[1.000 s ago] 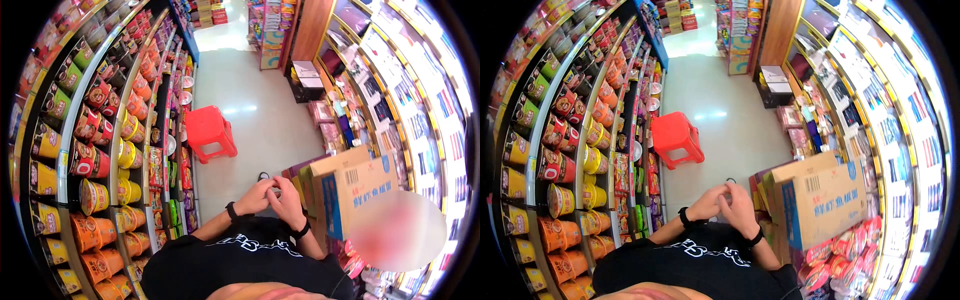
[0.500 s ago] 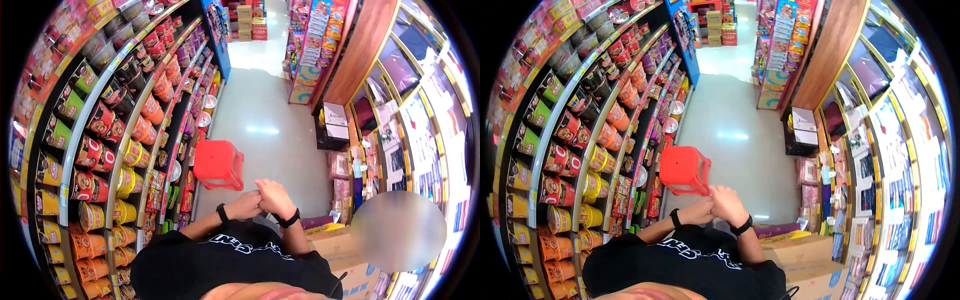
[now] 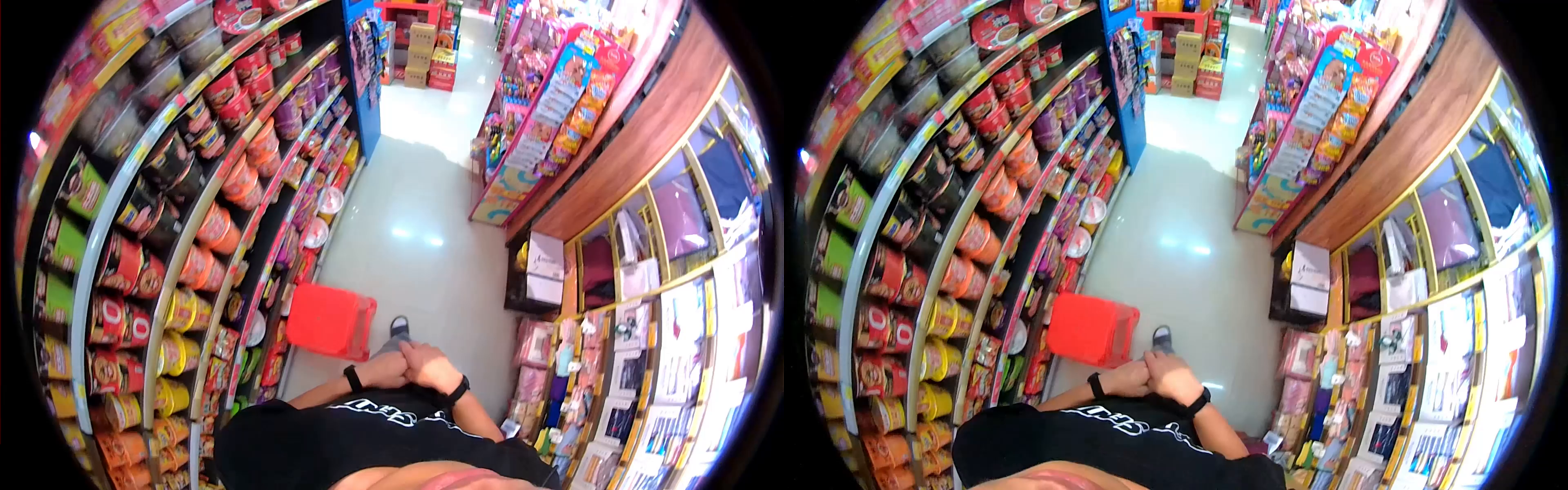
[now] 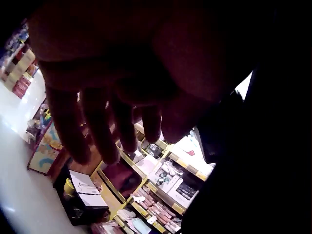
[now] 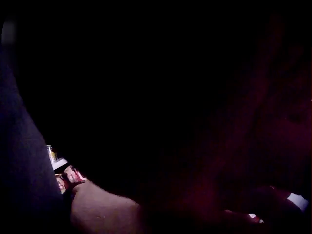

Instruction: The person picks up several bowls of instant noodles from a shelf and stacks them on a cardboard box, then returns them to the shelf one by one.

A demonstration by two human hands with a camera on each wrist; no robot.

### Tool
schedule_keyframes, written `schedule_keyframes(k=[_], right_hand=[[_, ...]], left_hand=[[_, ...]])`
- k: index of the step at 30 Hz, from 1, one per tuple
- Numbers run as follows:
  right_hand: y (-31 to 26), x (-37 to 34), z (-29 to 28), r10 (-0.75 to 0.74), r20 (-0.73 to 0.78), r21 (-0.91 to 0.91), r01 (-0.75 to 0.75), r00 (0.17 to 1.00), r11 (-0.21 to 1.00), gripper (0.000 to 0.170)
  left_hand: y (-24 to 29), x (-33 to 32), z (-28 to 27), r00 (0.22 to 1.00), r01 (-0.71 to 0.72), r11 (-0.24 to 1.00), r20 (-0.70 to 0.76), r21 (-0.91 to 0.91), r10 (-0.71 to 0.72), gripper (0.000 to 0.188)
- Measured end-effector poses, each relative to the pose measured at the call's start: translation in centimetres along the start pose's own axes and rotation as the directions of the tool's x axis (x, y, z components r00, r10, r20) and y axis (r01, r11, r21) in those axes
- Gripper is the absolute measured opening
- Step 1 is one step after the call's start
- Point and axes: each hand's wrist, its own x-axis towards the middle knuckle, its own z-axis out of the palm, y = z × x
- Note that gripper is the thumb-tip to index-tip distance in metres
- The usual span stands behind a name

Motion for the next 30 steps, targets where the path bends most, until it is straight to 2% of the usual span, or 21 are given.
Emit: schedule_keyframes(k=[1, 3, 5, 7, 9, 11, 13, 14, 15, 16, 18, 19, 20, 21, 22, 23, 24, 25, 26, 29, 30], right_hand=[[1.1, 1.2, -1.5, 0.016, 0.045, -0.004, -0.016, 0.999, 1.0, 0.053], [3.6, 3.6, -4.7, 0.057, 0.114, -0.011, -0.056, 0.992, 0.998, 0.058], [6.8, 7.0, -7.8, -0.037, 0.084, 0.204, 0.019, 0.996, 0.979, 0.054], [10.6, 10.0, -8.9, -0.017, -0.003, 0.2, 0.017, 1.0, 0.98, 0.048], [10.2, 12.9, -13.0, 0.31, 0.114, -0.273, -0.271, 0.944, 0.923, 0.041], [14.3, 15.2, -11.7, 0.217, 0.036, -0.248, -0.202, 0.976, 0.948, 0.041], [16.3, 18.2, -12.3, 0.081, -0.039, -0.024, -0.082, 0.996, 0.996, 0.043], [18.5, 20.5, -10.7, -0.015, -0.057, 0.057, 0.018, 0.998, 0.998, 0.047], [18.8, 22.1, -11.5, -0.031, -0.05, 0.06, 0.034, 0.998, 0.998, 0.047], [18.5, 23.5, -12.6, -0.021, 0.042, 0.04, 0.019, 0.999, 0.999, 0.046], [19.3, 26.7, -14.5, -0.018, 0.219, 0.0, 0.019, 0.975, 1.0, 0.047], [19.8, 28.2, -15.5, -0.033, 0.233, 0.009, 0.031, 0.972, 0.999, 0.047], [20.2, 29.9, -17.1, -0.028, 0.278, -0.042, 0.041, 0.96, 0.998, 0.048], [20.8, 31.7, -18.8, -0.022, 0.316, -0.098, 0.056, 0.949, 0.994, 0.048], [21.9, 33.3, -19.9, -0.047, 0.303, -0.107, 0.083, 0.952, 0.991, 0.05], [22.8, 34.9, -21.3, -0.068, 0.301, -0.102, 0.103, 0.951, 0.989, 0.05], [23.8, 36.5, -22.7, -0.123, 0.298, -0.069, 0.15, 0.947, 0.986, 0.05], [24.9, 38.0, -23.7, -0.175, 0.299, -0.037, 0.195, 0.938, 0.98, 0.05], [26.1, 39.6, -24.3, -0.185, 0.263, -0.006, 0.193, 0.947, 0.981, 0.048], [28.4, 44.9, -26.6, -0.244, 0.213, -0.05, 0.26, 0.946, 0.964, 0.039], [28.8, 46.6, -27.1, -0.226, 0.226, -0.138, 0.261, 0.947, 0.955, 0.039]], left_hand=[[-0.5, 1.9, -1.3, 0.996, 0.002, 1.0, 0.091, 0.007, -0.002, 0.025], [-0.7, 5.7, -4.6, 0.994, -0.024, 1.0, 0.102, -0.005, 0.024, 0.024], [-2.4, 9.8, -7.1, 0.994, -0.041, 0.999, 0.106, 0.008, 0.04, 0.022], [-7.4, 15.1, -7.2, 0.983, -0.135, 0.99, -0.133, -0.034, 0.129, 0.024], [-11.6, 19.5, -8.1, 0.998, 0.04, 0.95, -0.031, -0.31, -0.053, 0.027], [-14.0, 21.6, -9.7, 0.995, -0.017, 0.947, -0.099, -0.321, -0.016, 0.03], [-18.0, 23.1, -9.7, 0.996, 0.014, 0.997, -0.087, -0.081, -0.022, 0.031], [-22.4, 24.0, -7.5, 0.975, -0.071, 0.981, -0.218, -0.18, 0.031, 0.033], [-24.3, 23.2, -7.9, 0.972, 0.114, 0.969, -0.176, -0.22, -0.155, 0.037], [-25.5, 22.0, -9.1, 0.93, 0.305, 0.891, -0.098, -0.337, -0.355, 0.038], [-32.1, 18.3, -8.3, 0.774, 0.514, 0.772, -0.187, -0.374, -0.605, 0.041], [-36.6, 15.6, -6.9, 0.62, 0.615, 0.552, -0.089, -0.563, -0.78, 0.039], [-37.5, 12.8, -7.4, 0.522, 0.707, 0.635, -0.378, -0.31, -0.765, 0.036], [-43.8, 8.0, -6.0, 0.387, 0.815, 0.408, -0.137, -0.412, -0.912, 0.034], [-42.4, 6.5, -5.8, 0.241, 0.853, 0.328, -0.252, -0.406, -0.937, 0.046], [-36.5, 6.1, -7.3, -0.013, 0.888, 0.154, -0.36, -0.433, -0.933, 0.052], [-38.6, 3.3, -9.4, 0.285, 0.946, 0.244, -0.194, 0.212, -0.939, 0.049], [-37.3, 3.7, -10.4, 0.178, 0.984, 0.172, -0.12, 0.055, -0.977, 0.045], [-34.6, 3.7, -14.3, 0.276, 0.871, 0.346, 0.235, 0.349, -0.932, 0.039], [-38.9, 5.2, -11.0, 0.23, 0.971, 0.203, -0.245, 0.13, -0.942, 0.036], [-39.4, 6.1, -11.0, 0.162, 0.986, 0.169, -0.271, 0.0, -0.949, 0.031]])
